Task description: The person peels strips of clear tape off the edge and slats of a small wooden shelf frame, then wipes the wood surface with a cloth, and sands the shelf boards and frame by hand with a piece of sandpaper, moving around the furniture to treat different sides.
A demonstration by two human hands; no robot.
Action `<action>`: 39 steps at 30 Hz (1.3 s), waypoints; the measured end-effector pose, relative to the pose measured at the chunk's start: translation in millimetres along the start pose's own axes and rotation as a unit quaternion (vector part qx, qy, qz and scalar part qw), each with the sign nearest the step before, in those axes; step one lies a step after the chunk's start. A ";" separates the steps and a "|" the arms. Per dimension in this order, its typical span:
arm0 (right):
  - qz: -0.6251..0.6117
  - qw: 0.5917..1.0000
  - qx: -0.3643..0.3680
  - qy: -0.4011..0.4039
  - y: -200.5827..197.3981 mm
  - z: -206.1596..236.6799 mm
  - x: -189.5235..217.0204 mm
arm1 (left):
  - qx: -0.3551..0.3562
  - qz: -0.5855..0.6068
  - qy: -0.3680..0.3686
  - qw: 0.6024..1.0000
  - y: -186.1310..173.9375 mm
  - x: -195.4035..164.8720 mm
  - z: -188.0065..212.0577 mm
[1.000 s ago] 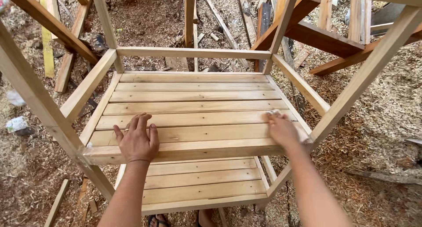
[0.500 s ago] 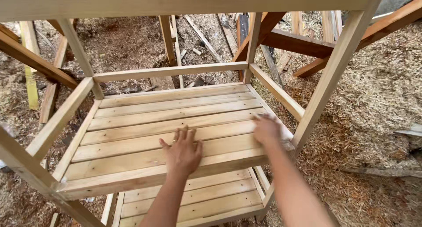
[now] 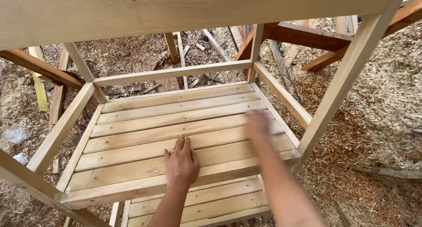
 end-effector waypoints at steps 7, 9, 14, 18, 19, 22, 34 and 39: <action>-0.123 0.944 -0.089 -0.293 66.4 7.3 25.2 | 0.038 -0.033 -0.039 0.998 -26.3 16.3 -35.7; -0.272 0.959 0.070 -0.030 86.9 -35.0 -65.8 | 0.106 -0.085 -0.085 0.987 -35.9 34.0 -51.3; -0.252 0.956 -0.099 -0.111 87.0 -62.8 60.4 | 0.126 -0.139 -0.099 0.977 -30.4 68.3 -82.5; -0.218 0.884 -0.197 -0.363 79.0 -27.7 228.3 | 0.101 -0.126 -0.080 0.984 -17.8 84.2 -89.1; -0.244 0.893 -0.116 -0.359 84.0 -30.6 217.4 | 0.101 -0.125 -0.077 0.984 -16.9 86.6 -89.5; -0.341 0.898 -0.054 -0.275 90.7 -72.7 49.3 | 0.105 -0.120 -0.080 0.984 -17.0 89.7 -89.5; -0.230 0.896 -0.024 -0.380 70.9 -97.3 262.0 | 0.097 -0.130 -0.090 0.983 -16.0 95.7 -98.3; -0.487 0.853 0.184 0.047 107.1 -143.9 -23.8 | 0.098 -0.122 -0.089 0.984 -13.4 101.6 -98.4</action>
Point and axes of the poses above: each hand's wrist, its own z-axis away from the middle knuckle, its own y-axis out of the palm, x = y × z, the point moved 3 cm from there along -z, towards the middle knuckle, and after that the axes turned 10 degrees about z, right-handed, at the moved point
